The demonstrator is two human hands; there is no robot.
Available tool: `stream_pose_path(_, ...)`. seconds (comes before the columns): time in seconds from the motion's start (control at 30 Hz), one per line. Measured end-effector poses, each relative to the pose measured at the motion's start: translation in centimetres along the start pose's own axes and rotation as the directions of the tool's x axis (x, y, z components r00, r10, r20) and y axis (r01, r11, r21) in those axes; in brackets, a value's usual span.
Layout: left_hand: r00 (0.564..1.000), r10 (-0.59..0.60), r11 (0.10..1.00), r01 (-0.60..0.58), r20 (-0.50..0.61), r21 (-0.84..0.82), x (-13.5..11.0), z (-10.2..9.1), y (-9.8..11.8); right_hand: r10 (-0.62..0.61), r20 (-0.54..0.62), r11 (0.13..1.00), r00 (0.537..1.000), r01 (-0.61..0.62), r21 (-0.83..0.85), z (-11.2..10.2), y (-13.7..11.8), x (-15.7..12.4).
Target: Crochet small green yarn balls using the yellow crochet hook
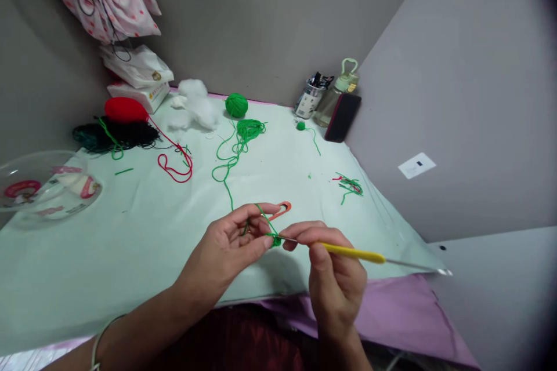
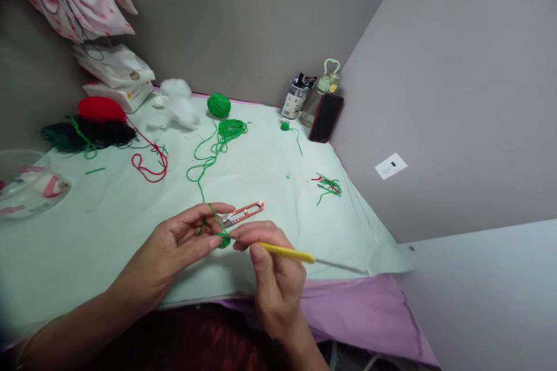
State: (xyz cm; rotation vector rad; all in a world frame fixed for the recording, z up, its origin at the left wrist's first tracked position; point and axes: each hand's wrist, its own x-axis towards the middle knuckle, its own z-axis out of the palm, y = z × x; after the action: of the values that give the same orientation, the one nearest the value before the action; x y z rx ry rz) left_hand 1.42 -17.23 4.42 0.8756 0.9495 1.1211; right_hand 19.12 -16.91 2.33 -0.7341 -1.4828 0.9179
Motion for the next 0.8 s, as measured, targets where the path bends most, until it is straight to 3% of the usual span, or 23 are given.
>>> stream_pose_path(0.27, 0.987, 0.112, 0.992, -0.104, -0.118, 0.074, -0.3, 0.7, -0.4, -0.23, 0.128, 0.922, 0.965, 0.258, -0.288, -0.1, -0.1, -0.3)
stream_pose_path(0.37, 0.981, 0.134, 0.991, -0.13, -0.14, 0.04, -0.4, 1.2, -0.4, -0.355, 0.208, 0.784, 0.911, 0.411, -0.465, 0.0, 0.6, -0.4)
stream_pose_path(0.47, 0.999, -0.043, 0.979, 0.042, -0.002, -0.198, -0.2, 1.2, -0.3, -0.48, 0.252, 0.565, 0.84, 0.516, -0.644, 0.4, 1.3, -0.8)
stream_pose_path(0.5, 0.991, -0.112, 0.953, 0.126, 0.066, -0.276, -0.1, 1.0, -0.1, -0.488, 0.234, 0.557, 0.841, 0.506, -0.659, 0.5, 1.4, -0.9)
stream_pose_path(0.57, 0.97, -0.193, 0.9, 0.235, 0.148, -0.366, 0.2, 0.6, 0.2, -0.421, 0.131, 0.693, 0.898, 0.411, -0.592, 0.7, 1.2, -0.9)
stream_pose_path(0.67, 0.98, -0.168, 0.908, 0.198, 0.111, -0.369, 0.2, 0.2, 0.6, -0.188, -0.116, 0.956, 0.975, 0.155, -0.25, 1.2, 0.5, -0.3)
stream_pose_path(0.73, 0.987, -0.135, 0.934, 0.158, 0.092, -0.321, 0.0, 0.3, 0.6, -0.054, -0.196, 0.998, 0.979, 0.05, -0.027, 1.6, 0.2, 0.3)
stream_pose_path(0.8, 0.991, -0.106, 0.959, 0.123, 0.079, -0.254, -0.1, 0.6, 0.4, 0.007, -0.174, 0.998, 0.985, 0.003, 0.057, 1.9, 0.0, 0.7)
